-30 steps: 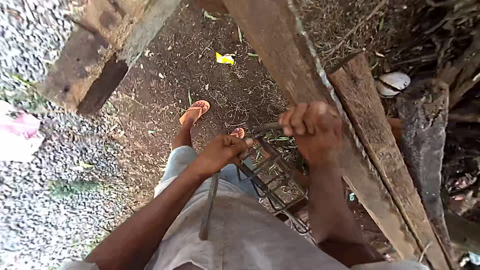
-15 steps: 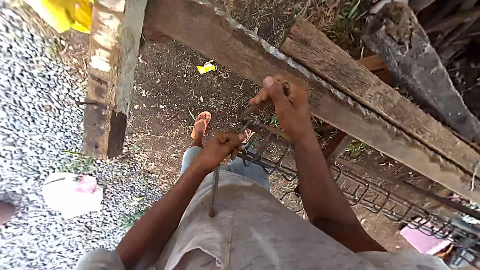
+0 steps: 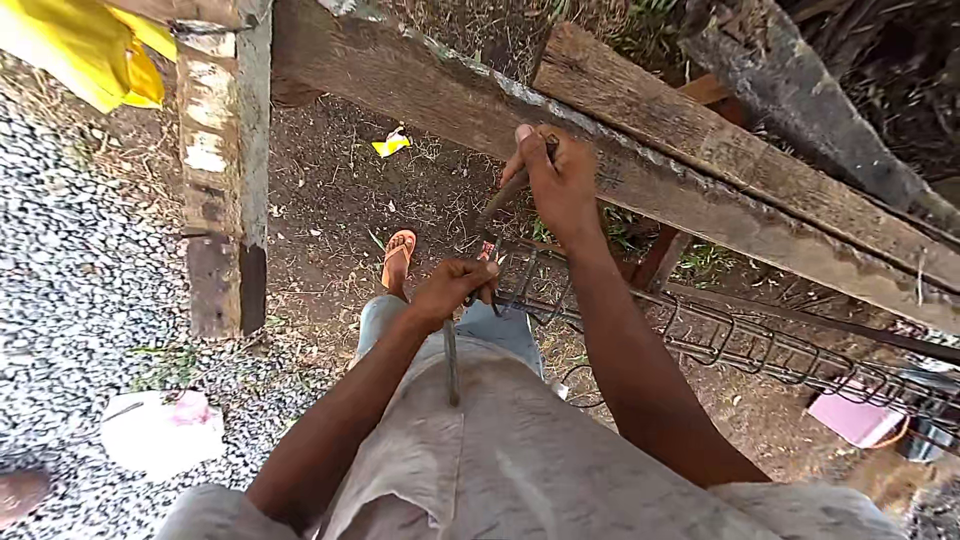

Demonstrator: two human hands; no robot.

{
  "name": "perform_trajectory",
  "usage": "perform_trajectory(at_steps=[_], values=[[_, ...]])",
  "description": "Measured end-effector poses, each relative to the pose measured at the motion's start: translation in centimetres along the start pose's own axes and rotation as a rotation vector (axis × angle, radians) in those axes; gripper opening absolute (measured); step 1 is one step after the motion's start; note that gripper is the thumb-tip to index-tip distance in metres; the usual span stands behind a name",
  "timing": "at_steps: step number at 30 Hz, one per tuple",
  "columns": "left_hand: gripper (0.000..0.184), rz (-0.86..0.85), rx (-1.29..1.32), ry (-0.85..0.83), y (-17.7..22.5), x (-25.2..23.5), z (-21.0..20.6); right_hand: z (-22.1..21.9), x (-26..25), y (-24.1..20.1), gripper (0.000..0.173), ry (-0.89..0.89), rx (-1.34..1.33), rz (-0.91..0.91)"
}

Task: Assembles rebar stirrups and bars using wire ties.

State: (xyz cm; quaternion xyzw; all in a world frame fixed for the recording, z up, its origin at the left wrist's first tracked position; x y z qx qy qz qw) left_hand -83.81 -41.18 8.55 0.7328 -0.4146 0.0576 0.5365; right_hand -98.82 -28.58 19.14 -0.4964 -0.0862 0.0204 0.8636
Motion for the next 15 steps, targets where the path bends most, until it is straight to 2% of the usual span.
perform_trajectory(at_steps=[3,5,7,9,10,11,13,14,15], values=[[0.037,0.054,0.034,-0.005,-0.2,-0.2,0.1,0.1,-0.3,0.5,0.037,-0.016,0.025,-0.055],[0.038,0.051,0.051,0.006,-0.4,-0.1,-0.2,0.0,-0.6,1.2,0.037,-0.023,-0.094,-0.116],[0.038,0.031,0.089,0.028,-0.6,-0.2,-0.1,-0.7,-1.3,1.3,0.034,-0.045,-0.488,-0.220],[0.038,0.024,0.124,0.031,-0.7,-0.3,0.0,-2.1,-1.1,0.4,0.040,-0.022,-0.811,-0.285],[0.038,0.026,0.154,0.036,-0.7,-0.3,-0.1,-2.5,0.1,-0.4,0.044,-0.023,-0.818,-0.250],[0.037,0.027,0.187,0.062,-0.4,-0.2,-0.1,-2.7,2.3,-1.5,0.046,-0.080,-0.714,-0.145],[0.036,0.028,0.217,0.163,1.0,0.4,0.3,-3.6,8.4,-3.9,0.043,-0.279,-0.355,0.234],[0.036,0.036,0.213,0.197,1.4,0.6,0.6,-4.5,10.5,-4.7,0.047,-0.347,-0.255,0.411],[0.035,0.037,0.205,0.209,1.4,0.7,0.8,-4.9,11.2,-4.8,0.049,-0.358,-0.208,0.511]])
Point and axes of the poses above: each hand's wrist, its own x-axis away from the middle knuckle, its own z-axis out of the back of the hand, y = z × x, the point moved 7 cm from there along -x, towards the middle knuckle, and after that the axes turned 2 degrees about -y, right-handed, at the moved point
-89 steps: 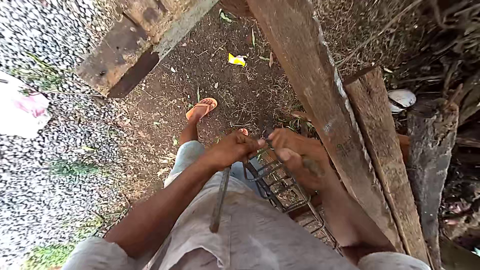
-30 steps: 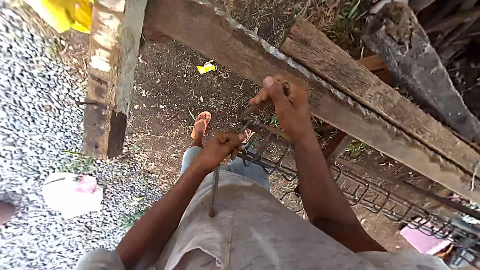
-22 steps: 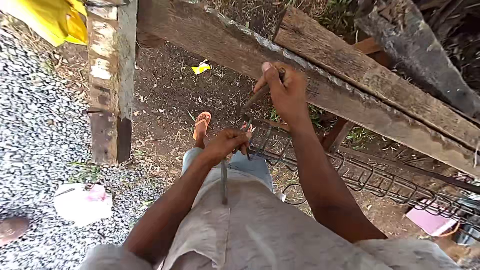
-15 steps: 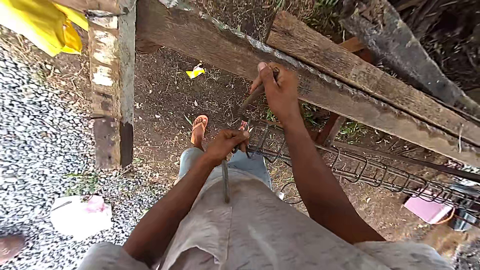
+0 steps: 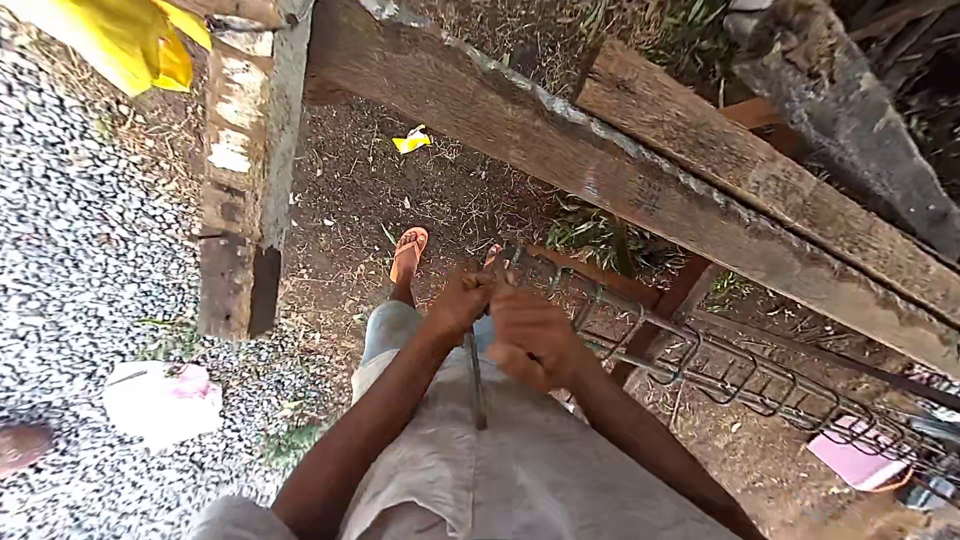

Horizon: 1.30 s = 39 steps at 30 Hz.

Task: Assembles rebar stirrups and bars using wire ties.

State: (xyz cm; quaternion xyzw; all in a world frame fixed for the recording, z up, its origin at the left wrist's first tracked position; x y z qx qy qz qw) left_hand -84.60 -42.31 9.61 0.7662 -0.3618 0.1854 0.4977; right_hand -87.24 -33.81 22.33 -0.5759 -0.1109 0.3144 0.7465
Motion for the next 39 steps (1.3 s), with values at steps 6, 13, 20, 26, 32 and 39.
perform_trajectory(at_steps=[6,13,20,26,32,39], values=[[0.033,-0.026,-0.066,-0.089,-1.6,0.5,-0.7,8.2,-6.7,8.5,0.050,0.340,-0.639,-0.363],[0.030,0.010,-0.039,-0.154,-0.5,0.6,-1.2,1.1,0.6,-0.1,0.046,-0.157,0.050,0.082],[0.039,-0.047,-0.024,-0.113,-2.2,-0.4,-0.5,8.0,-5.5,7.5,0.051,0.222,-0.506,-0.289],[0.035,-0.009,0.016,-0.134,-2.3,-0.2,-0.9,8.3,-5.1,7.8,0.050,0.136,-0.512,-0.195],[0.028,0.049,-0.023,-0.168,-1.5,-0.7,-0.9,4.3,-0.9,2.2,0.052,-0.119,-0.159,-0.111],[0.031,0.084,0.001,-0.197,-2.3,-1.1,-1.1,8.1,-4.4,7.4,0.050,0.085,-0.516,-0.234]])
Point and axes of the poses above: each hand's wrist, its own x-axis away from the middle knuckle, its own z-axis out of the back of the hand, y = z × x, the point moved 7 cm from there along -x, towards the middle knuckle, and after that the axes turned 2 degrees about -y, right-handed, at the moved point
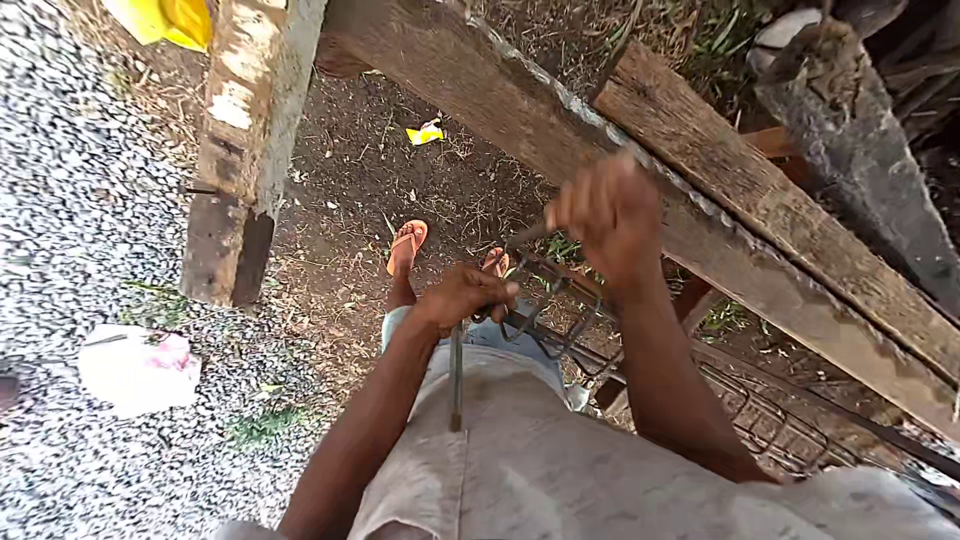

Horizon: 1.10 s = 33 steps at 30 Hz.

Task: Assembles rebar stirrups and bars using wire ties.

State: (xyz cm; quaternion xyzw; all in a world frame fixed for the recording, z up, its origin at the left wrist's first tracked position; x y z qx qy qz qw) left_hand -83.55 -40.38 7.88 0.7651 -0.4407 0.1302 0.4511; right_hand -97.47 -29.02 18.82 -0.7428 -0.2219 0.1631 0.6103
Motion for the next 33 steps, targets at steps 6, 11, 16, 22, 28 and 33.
perform_trajectory(at_steps=[6,11,16,22,28,33], values=[[0.031,-0.009,0.019,0.032,-0.1,0.1,0.3,1.3,-0.7,0.2,0.046,-0.109,0.074,0.009],[0.029,0.024,0.004,-0.012,0.5,-0.1,0.5,-2.6,3.1,-1.5,0.049,-0.194,0.278,0.067],[0.030,0.050,-0.045,-0.074,0.0,-0.7,0.3,3.0,-1.8,0.8,0.048,-0.092,0.083,0.019],[0.031,-0.051,-0.037,0.016,0.8,0.2,0.4,-4.1,5.1,-1.9,0.050,-0.279,0.362,0.101],[0.032,-0.018,-0.052,-0.020,0.5,-0.5,0.6,1.4,0.1,-0.8,0.048,-0.119,0.083,0.046],[0.030,0.046,-0.079,-0.024,0.5,-0.5,0.5,1.5,-0.3,-0.8,0.048,-0.233,0.120,0.068]])
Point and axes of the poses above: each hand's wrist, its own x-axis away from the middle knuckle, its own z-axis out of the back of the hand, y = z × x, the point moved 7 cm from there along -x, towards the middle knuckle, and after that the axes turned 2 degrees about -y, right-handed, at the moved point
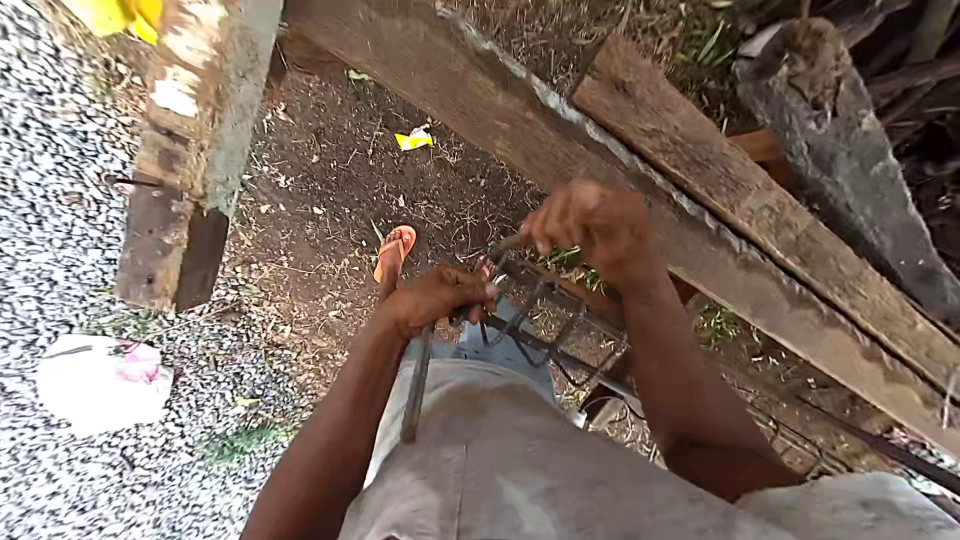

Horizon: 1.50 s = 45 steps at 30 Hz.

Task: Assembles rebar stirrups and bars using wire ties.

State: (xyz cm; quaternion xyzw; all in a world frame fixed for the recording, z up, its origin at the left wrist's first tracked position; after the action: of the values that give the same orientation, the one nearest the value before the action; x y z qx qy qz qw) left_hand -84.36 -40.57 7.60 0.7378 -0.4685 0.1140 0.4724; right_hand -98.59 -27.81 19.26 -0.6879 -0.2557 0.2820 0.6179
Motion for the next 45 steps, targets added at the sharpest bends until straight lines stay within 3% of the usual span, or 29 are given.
perform_trajectory(at_steps=[2,4,7,9,12,16,20,24,26,30,33,38,43,45], values=[[0.030,0.029,-0.045,-0.030,-0.2,-0.3,-0.3,2.7,-1.0,2.2,0.048,0.113,-0.061,-0.093],[0.030,0.028,-0.061,-0.044,-0.3,-0.4,-0.3,1.7,0.0,1.7,0.047,0.165,-0.024,-0.113],[0.027,-0.031,-0.035,0.046,0.7,0.7,-0.3,-5.0,3.3,-2.2,0.051,-0.026,0.172,0.017],[0.029,-0.026,-0.036,0.056,1.1,0.7,-0.6,-3.8,3.0,-1.7,0.053,-0.066,0.167,0.014],[0.032,0.012,-0.090,0.041,0.8,0.5,-0.9,-0.5,1.4,-0.9,0.045,0.012,0.145,-0.009],[0.030,-0.048,-0.015,0.047,0.7,0.8,-0.4,-5.6,4.3,-2.5,0.050,-0.093,0.259,0.030],[0.033,-0.056,-0.021,-0.026,-0.6,-0.2,-0.4,0.9,0.8,0.5,0.047,0.045,0.077,-0.012],[0.029,-0.063,0.027,0.024,-0.2,0.6,-0.4,-5.0,4.0,-2.1,0.054,-0.033,0.193,0.052],[0.029,-0.046,-0.003,0.005,-0.3,0.1,-0.4,-3.5,3.5,-1.6,0.056,-0.037,0.174,0.024],[0.029,-0.002,-0.044,-0.010,-0.1,-0.3,-0.2,1.4,0.7,1.0,0.048,0.127,-0.104,-0.057],[0.028,0.001,-0.048,-0.030,-0.6,-0.2,-0.4,0.2,1.4,0.6,0.049,0.112,-0.112,-0.028],[0.026,-0.031,-0.014,0.009,0.5,-0.1,-0.2,-4.1,3.5,-2.8,0.055,-0.054,0.196,0.011],[0.030,-0.047,-0.010,0.008,-0.2,-0.5,-0.7,2.2,0.8,1.5,0.050,0.125,0.016,-0.056],[0.030,-0.095,-0.027,0.009,0.4,-0.6,-0.3,0.8,1.0,0.1,0.053,0.113,0.055,-0.030]])
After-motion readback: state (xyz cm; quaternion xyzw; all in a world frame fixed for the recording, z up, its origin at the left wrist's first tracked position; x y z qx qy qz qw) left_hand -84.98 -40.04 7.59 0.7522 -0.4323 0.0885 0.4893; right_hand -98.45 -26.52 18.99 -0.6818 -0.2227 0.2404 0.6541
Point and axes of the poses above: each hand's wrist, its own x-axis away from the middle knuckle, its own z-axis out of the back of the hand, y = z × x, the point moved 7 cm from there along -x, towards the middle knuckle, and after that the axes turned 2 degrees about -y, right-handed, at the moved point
